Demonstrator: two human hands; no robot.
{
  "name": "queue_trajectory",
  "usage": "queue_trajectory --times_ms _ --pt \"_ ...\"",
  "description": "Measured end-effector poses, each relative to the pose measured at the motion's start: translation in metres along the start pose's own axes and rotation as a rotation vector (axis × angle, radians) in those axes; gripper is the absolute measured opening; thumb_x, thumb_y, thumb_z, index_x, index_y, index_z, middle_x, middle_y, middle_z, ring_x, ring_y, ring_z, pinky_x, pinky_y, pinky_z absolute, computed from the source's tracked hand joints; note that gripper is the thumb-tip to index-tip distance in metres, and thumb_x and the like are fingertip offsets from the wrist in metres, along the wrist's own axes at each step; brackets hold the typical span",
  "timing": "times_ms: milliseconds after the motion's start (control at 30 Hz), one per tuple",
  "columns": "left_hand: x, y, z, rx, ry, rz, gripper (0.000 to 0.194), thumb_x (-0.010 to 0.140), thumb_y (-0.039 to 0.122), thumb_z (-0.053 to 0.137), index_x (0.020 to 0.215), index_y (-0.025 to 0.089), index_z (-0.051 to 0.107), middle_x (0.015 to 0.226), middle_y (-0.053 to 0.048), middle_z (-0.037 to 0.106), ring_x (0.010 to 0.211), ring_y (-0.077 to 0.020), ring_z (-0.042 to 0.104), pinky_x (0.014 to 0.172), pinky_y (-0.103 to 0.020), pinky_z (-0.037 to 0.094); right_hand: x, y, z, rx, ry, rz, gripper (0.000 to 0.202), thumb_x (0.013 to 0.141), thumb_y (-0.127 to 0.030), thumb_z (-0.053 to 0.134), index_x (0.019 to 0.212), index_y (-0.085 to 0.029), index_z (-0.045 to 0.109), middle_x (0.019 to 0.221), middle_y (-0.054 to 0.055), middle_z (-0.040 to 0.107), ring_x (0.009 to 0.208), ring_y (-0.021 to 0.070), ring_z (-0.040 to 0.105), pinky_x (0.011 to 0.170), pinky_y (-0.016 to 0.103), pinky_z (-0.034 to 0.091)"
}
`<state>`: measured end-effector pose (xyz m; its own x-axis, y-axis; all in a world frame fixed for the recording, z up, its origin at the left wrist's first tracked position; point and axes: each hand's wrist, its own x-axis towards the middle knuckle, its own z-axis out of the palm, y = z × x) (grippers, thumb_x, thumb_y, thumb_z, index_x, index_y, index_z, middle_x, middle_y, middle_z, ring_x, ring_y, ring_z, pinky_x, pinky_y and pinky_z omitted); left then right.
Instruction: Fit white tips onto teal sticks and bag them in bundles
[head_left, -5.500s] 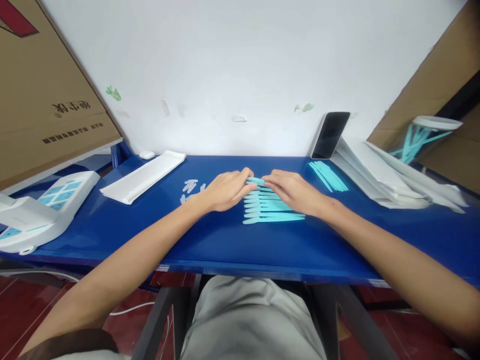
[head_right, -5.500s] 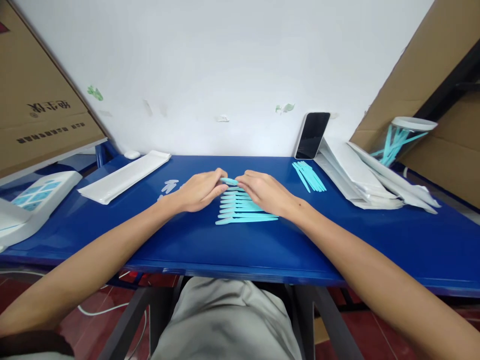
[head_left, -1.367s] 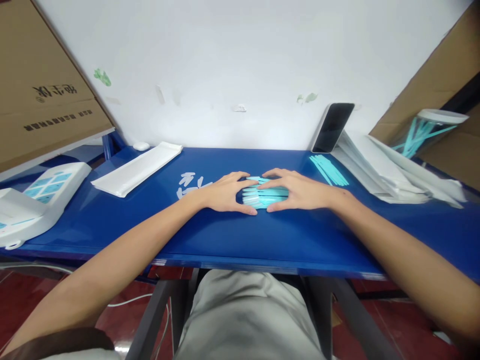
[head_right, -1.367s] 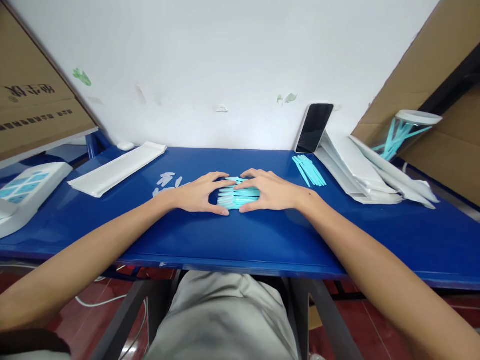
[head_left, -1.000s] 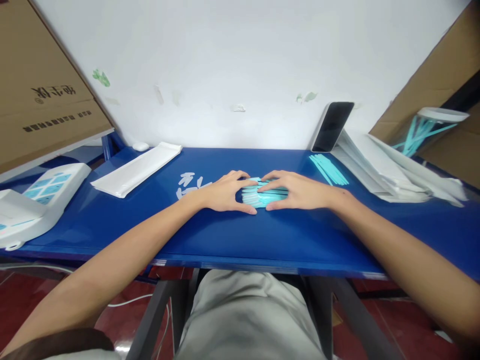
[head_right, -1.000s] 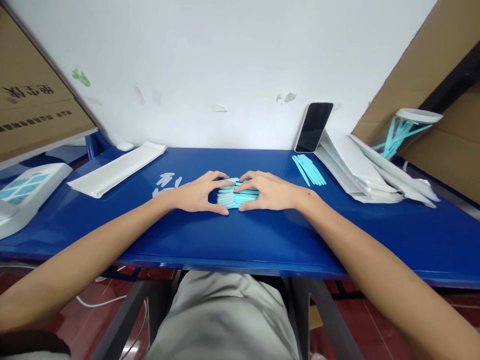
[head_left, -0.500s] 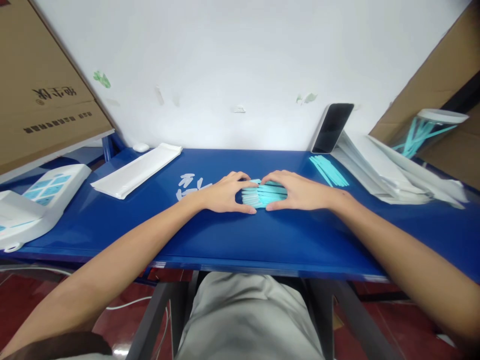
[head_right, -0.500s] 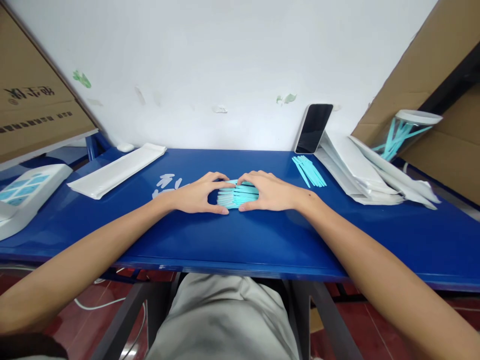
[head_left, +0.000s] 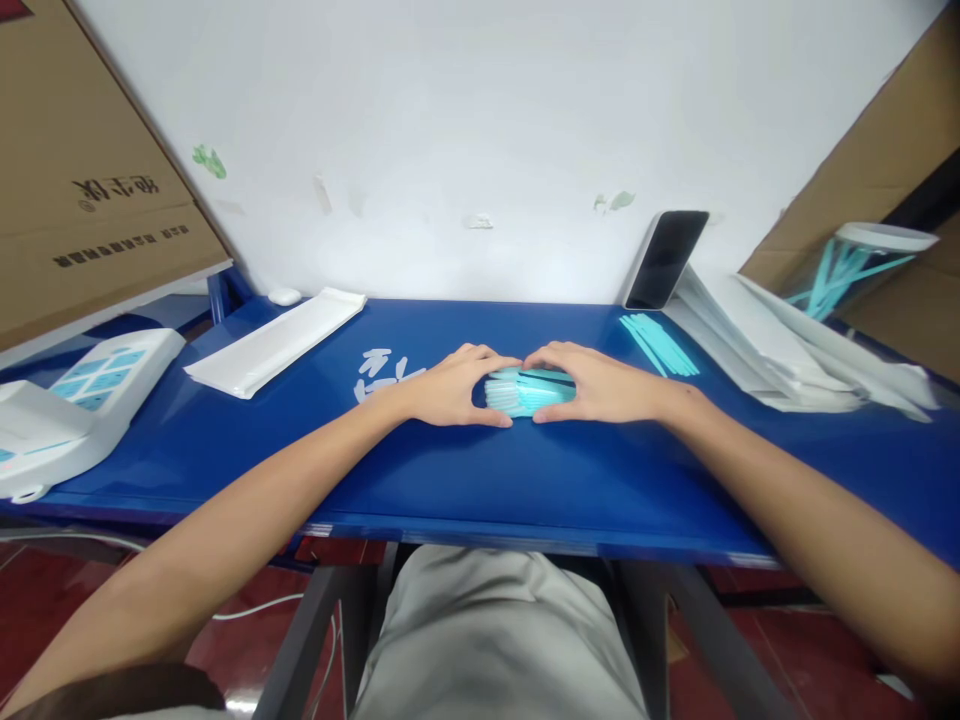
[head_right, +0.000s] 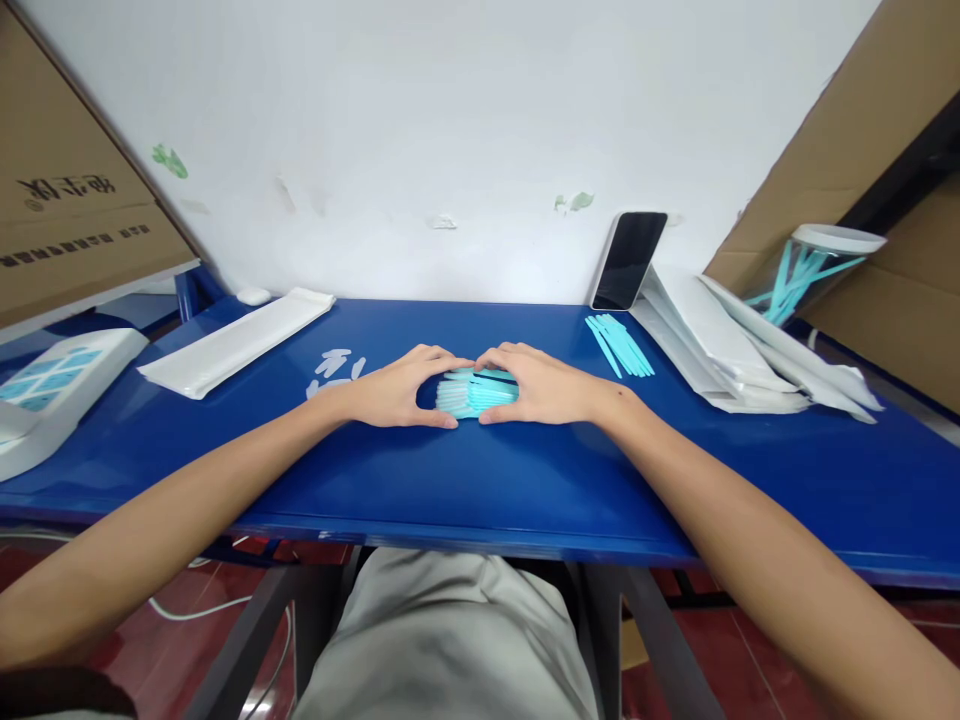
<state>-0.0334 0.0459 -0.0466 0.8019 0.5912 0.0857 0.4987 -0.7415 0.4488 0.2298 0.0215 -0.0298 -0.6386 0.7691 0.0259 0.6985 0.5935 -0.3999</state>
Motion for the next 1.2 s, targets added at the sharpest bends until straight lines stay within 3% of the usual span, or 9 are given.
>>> queue_trajectory --times_ms 400,767,1200 --pt "0.0 0.0 -0.001 0.012 0.03 0.024 0.074 0.084 0.051 0.073 0.148 0.02 0.049 0.131 -0.013 0.058 0.12 -0.0313 0.048 0.106 -0.044 0.039 0.001 0.006 0.003 0.038 0.043 -0.029 0.07 0.079 -0.065 0.074 0.133 -0.023 0.06 0.128 0.012 0.066 0.115 0.0332 0.061 0.097 0.047 0.047" --pt "0.001 0.0 -0.001 0.014 0.03 0.016 0.07 0.085 0.053 0.071 0.145 0.023 0.05 0.122 -0.01 0.059 0.113 -0.03 0.049 0.1 -0.043 0.042 0.001 0.001 0.002 0.095 0.048 -0.059 0.064 0.079 -0.059 0.076 0.13 -0.022 0.062 0.123 0.009 0.069 0.105 0.0284 0.065 0.09 0.042 0.052" --pt "0.004 -0.009 0.0 0.023 0.043 -0.052 0.076 0.087 0.064 0.067 0.144 0.015 0.057 0.12 -0.014 0.061 0.114 -0.0326 0.053 0.101 -0.044 0.042 0.003 0.002 0.005 0.089 0.094 -0.011 0.054 0.083 -0.051 0.074 0.127 -0.022 0.066 0.123 0.009 0.072 0.11 0.029 0.067 0.093 0.042 0.052"
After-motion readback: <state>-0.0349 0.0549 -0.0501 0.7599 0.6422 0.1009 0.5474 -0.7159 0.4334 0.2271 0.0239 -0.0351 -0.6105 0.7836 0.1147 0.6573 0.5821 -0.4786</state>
